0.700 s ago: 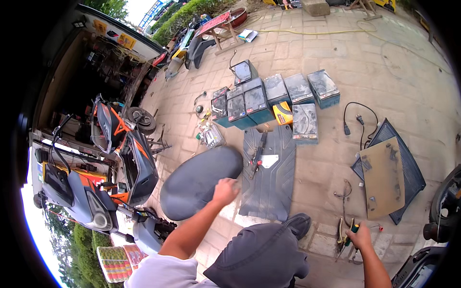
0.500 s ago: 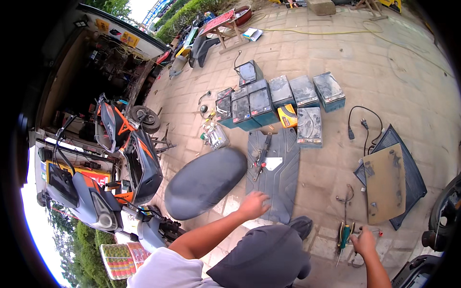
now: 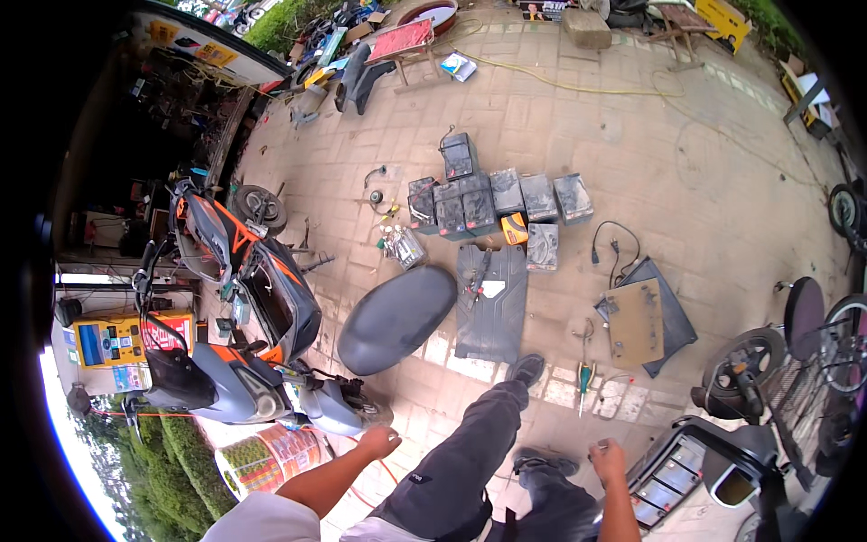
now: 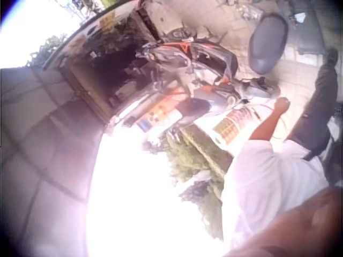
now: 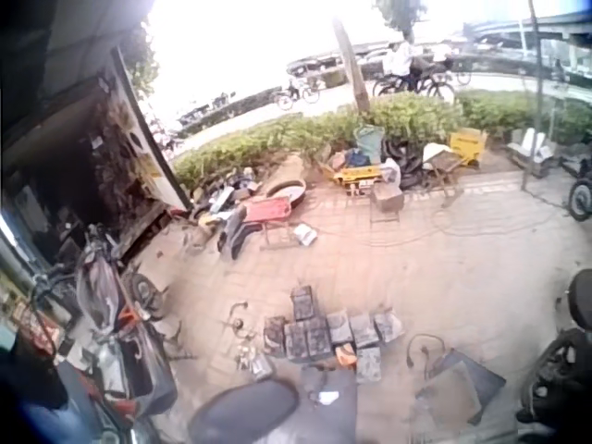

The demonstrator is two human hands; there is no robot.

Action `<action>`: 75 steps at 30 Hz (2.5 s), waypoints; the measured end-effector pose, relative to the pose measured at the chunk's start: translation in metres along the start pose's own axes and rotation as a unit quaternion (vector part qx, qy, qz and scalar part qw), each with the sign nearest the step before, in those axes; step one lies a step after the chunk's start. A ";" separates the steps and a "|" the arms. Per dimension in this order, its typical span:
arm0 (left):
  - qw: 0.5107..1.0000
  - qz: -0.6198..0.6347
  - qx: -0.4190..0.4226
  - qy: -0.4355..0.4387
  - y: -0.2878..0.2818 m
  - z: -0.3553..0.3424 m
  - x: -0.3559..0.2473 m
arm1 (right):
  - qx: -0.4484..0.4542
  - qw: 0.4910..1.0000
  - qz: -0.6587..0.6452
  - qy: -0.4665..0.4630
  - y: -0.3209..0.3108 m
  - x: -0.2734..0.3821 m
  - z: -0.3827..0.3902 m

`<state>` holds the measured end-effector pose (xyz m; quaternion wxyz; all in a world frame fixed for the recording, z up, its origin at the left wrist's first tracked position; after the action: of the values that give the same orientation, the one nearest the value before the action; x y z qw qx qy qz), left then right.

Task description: The person removes batteries from the scooter chassis by hand and places them on the ground. They then place a floorboard cover over the compartment and secure it using a screwdriver.

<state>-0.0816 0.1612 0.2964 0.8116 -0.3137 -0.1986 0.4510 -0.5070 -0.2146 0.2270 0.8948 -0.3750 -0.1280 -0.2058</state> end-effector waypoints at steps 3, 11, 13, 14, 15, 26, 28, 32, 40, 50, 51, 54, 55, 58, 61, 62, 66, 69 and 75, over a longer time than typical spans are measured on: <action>1.000 0.021 0.014 -0.006 -0.032 0.073 0.021 | 0.034 0.996 -0.088 0.006 -0.032 0.027 0.053; 0.973 0.135 0.026 -0.185 -0.035 0.242 0.076 | 0.080 0.995 -0.040 0.043 -0.086 0.106 0.098; 0.978 0.105 0.045 -0.174 0.008 0.278 0.119 | 0.080 0.995 0.007 0.056 -0.080 0.112 0.103; 0.986 0.069 0.047 -0.145 0.043 0.295 0.143 | 0.102 0.994 0.043 0.019 -0.080 0.127 0.109; 0.970 0.139 0.032 -0.199 0.042 0.293 0.133 | 0.096 0.991 0.088 -0.023 -0.080 0.141 0.105; 0.863 0.368 0.012 -0.345 -0.054 0.239 0.188 | 0.009 0.931 0.195 -0.310 0.032 0.472 0.168; 0.834 0.404 -0.050 -0.373 -0.089 0.214 0.216 | -0.054 0.921 0.177 -0.342 0.022 0.523 0.155; 0.817 0.431 -0.105 -0.369 -0.151 0.147 0.249 | -0.085 0.911 0.272 -0.298 -0.007 0.591 0.119; 0.812 0.426 -0.132 -0.376 -0.184 0.066 0.246 | -0.034 0.892 0.378 -0.246 0.042 0.706 0.018; 0.787 0.381 0.249 -0.417 -0.388 -0.029 0.136 | 0.077 0.867 0.343 -0.354 0.235 1.123 -0.184; 0.794 0.395 0.265 -0.379 -0.416 -0.060 0.137 | 0.061 0.893 0.276 -0.349 0.250 1.175 -0.181; 0.815 0.407 0.156 -0.383 -0.490 -0.115 0.161 | 0.132 0.908 0.251 -0.309 0.285 1.276 -0.212; 0.776 0.437 0.100 -0.444 -0.525 -0.146 0.179 | 0.133 0.909 0.248 -0.307 0.289 1.315 -0.210; 0.677 0.474 -0.113 -0.551 -0.645 -0.247 0.271 | 0.177 0.924 0.185 -0.283 0.334 1.410 -0.189; 0.580 0.497 -0.324 -0.559 -0.756 -0.310 0.358 | 0.205 0.907 0.200 -0.308 0.382 1.492 -0.156; 0.563 0.489 -0.357 -0.563 -0.794 -0.323 0.388 | 0.216 0.895 0.214 -0.328 0.399 1.518 -0.145; 0.538 0.404 -0.495 -0.550 -0.887 -0.361 0.494 | 0.247 0.852 0.262 -0.380 0.461 1.597 -0.106; 0.455 0.378 -0.572 -0.568 -0.913 -0.400 0.573 | 0.249 0.847 0.302 -0.361 0.504 1.638 -0.108; 0.385 0.331 -0.559 -0.655 -0.926 -0.488 0.716 | 0.231 0.849 0.374 -0.295 0.551 1.734 -0.100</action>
<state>1.1445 0.2464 0.6088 -0.1422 -0.3453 -0.7565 0.5368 1.2862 -0.4093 0.4826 0.8851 -0.2201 -0.2799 0.2997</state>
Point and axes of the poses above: each hand's wrist, its own z-axis away from the middle knuckle, its own y-axis out of the palm, x = y × z, the point moved 4 cm from there along -z, towards the middle knuckle, and after that the axes turned 15 degrees about -x, right-handed, at the moved point
